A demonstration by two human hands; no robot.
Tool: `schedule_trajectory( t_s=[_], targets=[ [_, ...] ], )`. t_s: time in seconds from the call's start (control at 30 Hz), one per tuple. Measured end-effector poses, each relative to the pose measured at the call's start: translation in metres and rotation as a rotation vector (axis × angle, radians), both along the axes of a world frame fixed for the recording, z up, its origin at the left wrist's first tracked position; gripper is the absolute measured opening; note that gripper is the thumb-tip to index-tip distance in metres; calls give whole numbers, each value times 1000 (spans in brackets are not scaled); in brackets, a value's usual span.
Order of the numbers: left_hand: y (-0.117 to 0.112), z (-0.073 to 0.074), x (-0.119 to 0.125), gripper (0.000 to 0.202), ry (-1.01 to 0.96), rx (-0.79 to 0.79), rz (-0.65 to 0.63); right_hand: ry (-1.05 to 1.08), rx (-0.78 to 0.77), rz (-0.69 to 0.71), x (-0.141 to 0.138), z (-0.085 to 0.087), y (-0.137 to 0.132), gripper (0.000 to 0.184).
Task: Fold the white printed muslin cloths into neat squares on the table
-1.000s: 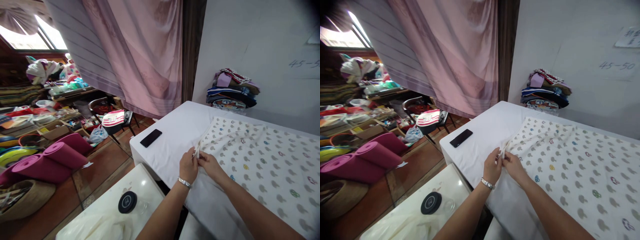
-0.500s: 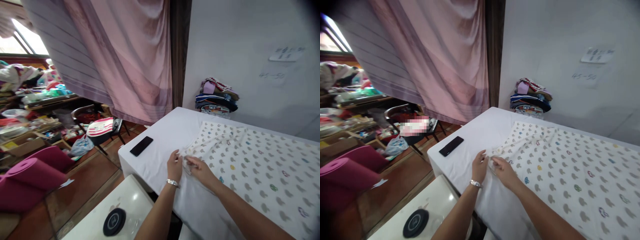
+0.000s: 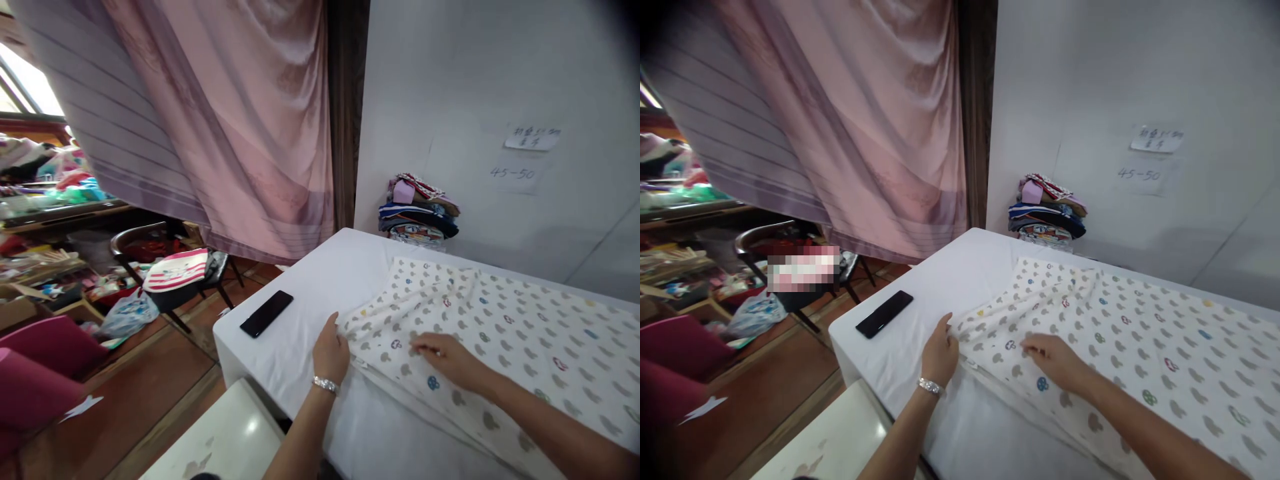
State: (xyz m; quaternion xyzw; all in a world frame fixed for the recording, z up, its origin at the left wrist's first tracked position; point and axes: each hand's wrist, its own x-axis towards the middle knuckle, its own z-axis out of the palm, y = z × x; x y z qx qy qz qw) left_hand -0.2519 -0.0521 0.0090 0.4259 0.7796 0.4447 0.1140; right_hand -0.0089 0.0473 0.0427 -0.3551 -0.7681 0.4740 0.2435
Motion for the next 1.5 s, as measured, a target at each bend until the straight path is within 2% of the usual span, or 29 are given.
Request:
schedule_trajectory(
  t_s=[0.07, 0.17, 0.23, 0.33, 0.43, 0.57, 0.73, 0.9, 1.13, 1.27, 1.37, 1.5],
  targets=[
    [1, -3, 1, 57, 48, -24, -24, -34, 76, -63, -9, 3, 38, 19],
    [0, -13, 2, 55, 114, -89, -35, -271, 241, -101, -31, 5, 98, 28],
    [0, -20, 1, 54, 151, -128, -37, -361, 285, -107, -49, 2, 132, 31],
    [0, -24, 0, 52, 196, -159, -45, -458, 364, -74, -77, -9, 168, 27],
    [1, -24, -1, 49, 233, -170, -56, -559, 453, -6, -99, -21, 189, 27],
    [1, -23, -2, 47, 246, -190, -63, -692, 549, 92, -111, -31, 207, 26],
    [0, -27, -4, 48, 248, -153, -73, -804, 648, 218, -111, -29, 220, 19],
    [-2, -30, -6, 49, 253, -101, -74, -811, 715, 319, -109, -29, 226, 18],
    [-4, -29, -6, 49, 282, -79, -87, -831, 723, 463, -115, -34, 235, 18],
    [-4, -27, -6, 47, 284, -60, -75, -860, 716, 445, -121, -28, 236, 12],
    [-5, -24, -6, 45, 281, -17, -38, -859, 708, 348, -133, -19, 243, 10],
    [-7, -22, -9, 44, 276, 30, 36, -749, 747, 204, -161, -16, 252, 26]
  ],
)
